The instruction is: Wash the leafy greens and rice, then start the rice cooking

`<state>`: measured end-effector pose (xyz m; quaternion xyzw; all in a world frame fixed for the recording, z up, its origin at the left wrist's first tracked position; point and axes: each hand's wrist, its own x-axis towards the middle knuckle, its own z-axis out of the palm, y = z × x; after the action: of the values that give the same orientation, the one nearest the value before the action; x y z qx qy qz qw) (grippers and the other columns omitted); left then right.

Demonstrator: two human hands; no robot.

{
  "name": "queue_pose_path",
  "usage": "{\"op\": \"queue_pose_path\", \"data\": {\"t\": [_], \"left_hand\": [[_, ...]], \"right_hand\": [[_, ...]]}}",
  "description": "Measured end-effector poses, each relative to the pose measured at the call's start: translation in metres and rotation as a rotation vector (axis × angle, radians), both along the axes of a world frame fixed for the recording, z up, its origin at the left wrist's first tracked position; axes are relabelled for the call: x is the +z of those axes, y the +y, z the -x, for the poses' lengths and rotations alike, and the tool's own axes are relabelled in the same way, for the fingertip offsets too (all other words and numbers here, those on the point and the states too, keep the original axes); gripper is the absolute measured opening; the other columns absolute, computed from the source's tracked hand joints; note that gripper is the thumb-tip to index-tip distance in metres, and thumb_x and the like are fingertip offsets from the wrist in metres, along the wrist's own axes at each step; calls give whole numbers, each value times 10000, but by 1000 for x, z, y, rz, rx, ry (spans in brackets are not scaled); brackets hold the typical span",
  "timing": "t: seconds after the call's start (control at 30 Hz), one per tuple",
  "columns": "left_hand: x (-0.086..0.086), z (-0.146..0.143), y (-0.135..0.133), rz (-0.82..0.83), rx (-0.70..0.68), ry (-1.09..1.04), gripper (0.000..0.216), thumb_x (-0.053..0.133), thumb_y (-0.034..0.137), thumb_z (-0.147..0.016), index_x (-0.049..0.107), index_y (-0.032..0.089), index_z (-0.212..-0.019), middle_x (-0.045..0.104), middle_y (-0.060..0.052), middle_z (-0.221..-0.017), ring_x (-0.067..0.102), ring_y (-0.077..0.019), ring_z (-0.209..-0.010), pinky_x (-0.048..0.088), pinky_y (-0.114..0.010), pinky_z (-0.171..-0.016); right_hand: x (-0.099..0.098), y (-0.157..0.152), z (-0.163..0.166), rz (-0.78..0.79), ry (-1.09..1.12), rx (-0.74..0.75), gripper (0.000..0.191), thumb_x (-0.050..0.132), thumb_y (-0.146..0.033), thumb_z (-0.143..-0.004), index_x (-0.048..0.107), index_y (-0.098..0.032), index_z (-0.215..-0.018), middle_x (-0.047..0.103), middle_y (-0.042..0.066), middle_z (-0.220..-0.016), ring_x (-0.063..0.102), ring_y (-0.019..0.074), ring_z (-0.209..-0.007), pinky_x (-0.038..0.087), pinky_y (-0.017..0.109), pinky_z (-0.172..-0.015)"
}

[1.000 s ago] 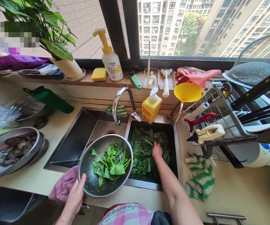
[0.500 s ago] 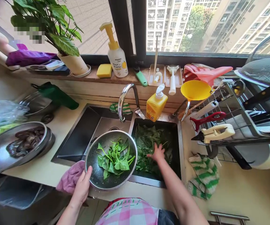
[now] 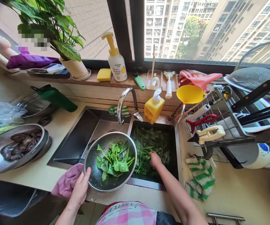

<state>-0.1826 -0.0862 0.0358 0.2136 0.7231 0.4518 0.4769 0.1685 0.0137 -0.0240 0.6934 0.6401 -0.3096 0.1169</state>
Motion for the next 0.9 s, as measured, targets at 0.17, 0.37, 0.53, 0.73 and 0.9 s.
{"op": "queue_pose_path", "data": {"t": [0.17,0.37,0.53,0.73,0.9], "left_hand": [[1,1,2,2,-8,-8,560,552,561,-774,570,183,-1188,626,-90,-1244,484,-270,-1256,359,-417,-1080],[-3,2,2,-46,-39,18,578,555,586,-759,576,186,-1175,609,-83,-1270,464,-271,-1273,327,-399,-1101],[-1,2,3,-55,-60,15,570,589,604,-716,605,187,-1104,655,-84,-1195,512,-282,-1224,403,-390,-1043],[1,0,5,-89,-57,24,602,593,653,-680,614,188,-1060,674,-83,-1146,535,-290,-1187,389,-414,-1045],[-2,0,5,-105,-85,30,625,605,663,-659,619,183,-1059,672,-92,-1146,554,-282,-1163,407,-389,-1023]], "right_hand": [[71,11,-22,-242,115,-30,352,546,-139,-732,615,-230,-1065,583,56,-1112,574,191,-998,417,252,-830],[126,13,-30,-554,210,-127,355,522,-169,-731,628,-257,-1059,527,50,-1178,570,184,-960,446,268,-802],[138,14,-31,-803,280,-160,292,502,-196,-738,632,-226,-998,563,60,-1041,563,203,-958,454,322,-872],[125,20,-35,-691,261,-160,347,493,-135,-700,636,-205,-1009,562,79,-1098,553,210,-1023,437,314,-918],[91,20,-43,-591,204,-223,371,462,-131,-690,631,-207,-1012,584,71,-1074,567,210,-1002,435,324,-919]]}}
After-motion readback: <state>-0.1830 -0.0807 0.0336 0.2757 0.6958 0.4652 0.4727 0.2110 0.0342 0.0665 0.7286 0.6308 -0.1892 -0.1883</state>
